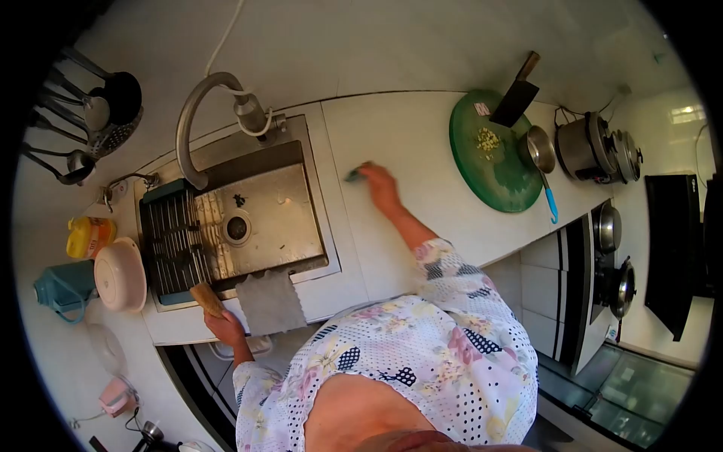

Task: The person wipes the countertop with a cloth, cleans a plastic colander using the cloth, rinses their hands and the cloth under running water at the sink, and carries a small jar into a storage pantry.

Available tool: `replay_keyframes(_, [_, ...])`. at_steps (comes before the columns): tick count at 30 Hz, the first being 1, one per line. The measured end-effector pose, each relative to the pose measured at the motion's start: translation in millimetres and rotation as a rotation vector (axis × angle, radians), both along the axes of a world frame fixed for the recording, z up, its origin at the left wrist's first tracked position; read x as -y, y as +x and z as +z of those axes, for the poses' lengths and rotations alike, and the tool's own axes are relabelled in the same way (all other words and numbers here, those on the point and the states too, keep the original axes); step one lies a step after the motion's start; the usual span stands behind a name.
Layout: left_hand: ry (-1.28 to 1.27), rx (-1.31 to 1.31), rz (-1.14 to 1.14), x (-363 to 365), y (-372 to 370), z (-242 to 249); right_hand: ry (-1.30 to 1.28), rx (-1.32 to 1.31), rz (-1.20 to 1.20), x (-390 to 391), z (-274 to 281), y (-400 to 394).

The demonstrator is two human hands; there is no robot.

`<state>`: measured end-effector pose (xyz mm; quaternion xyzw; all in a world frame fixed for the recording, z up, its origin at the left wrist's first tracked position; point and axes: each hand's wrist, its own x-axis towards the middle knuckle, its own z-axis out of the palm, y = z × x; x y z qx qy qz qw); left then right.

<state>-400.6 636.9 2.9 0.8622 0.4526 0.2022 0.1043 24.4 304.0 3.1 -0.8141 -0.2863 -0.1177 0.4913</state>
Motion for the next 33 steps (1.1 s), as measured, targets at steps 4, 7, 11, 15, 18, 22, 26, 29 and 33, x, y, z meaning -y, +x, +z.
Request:
replay_keyframes(4, [-0.050, -0.046, 0.063, -2, 0, 2, -0.155, -0.051, -0.452, 108, 14, 50])
replay_keyframes(7, [-0.015, -0.031, 0.054, -1, -3, -8, -0.092, 0.064, -0.607, 115, -34, 77])
replay_keyframes(11, [0.030, -0.062, 0.064, -10, -16, -24, -0.238, -0.011, -0.362, 25, -56, 47])
replay_keyframes(15, [0.042, -0.068, 0.059, -6, -8, -17, -0.112, -0.318, 0.054, -68, -22, -27])
replay_keyframes(18, [0.021, -0.064, 0.061, -5, -5, -13, -0.074, -0.315, 0.336, -65, -7, -28])
replay_keyframes(22, [0.052, -0.064, 0.044, -11, -14, -26, 0.135, -0.193, -0.051, -1, -17, 33])
replay_keyframes(26, [0.035, -0.036, 0.039, -8, -15, -22, -0.204, 0.043, -0.508, 98, -9, 118])
replay_keyframes(29, [0.011, -0.057, 0.057, -8, -12, -21, -0.397, -0.107, -0.687, 90, -13, 151])
replay_keyframes(33, [-0.015, -0.059, 0.072, -6, -9, -15, -0.268, 0.191, -0.436, 12, -67, 171])
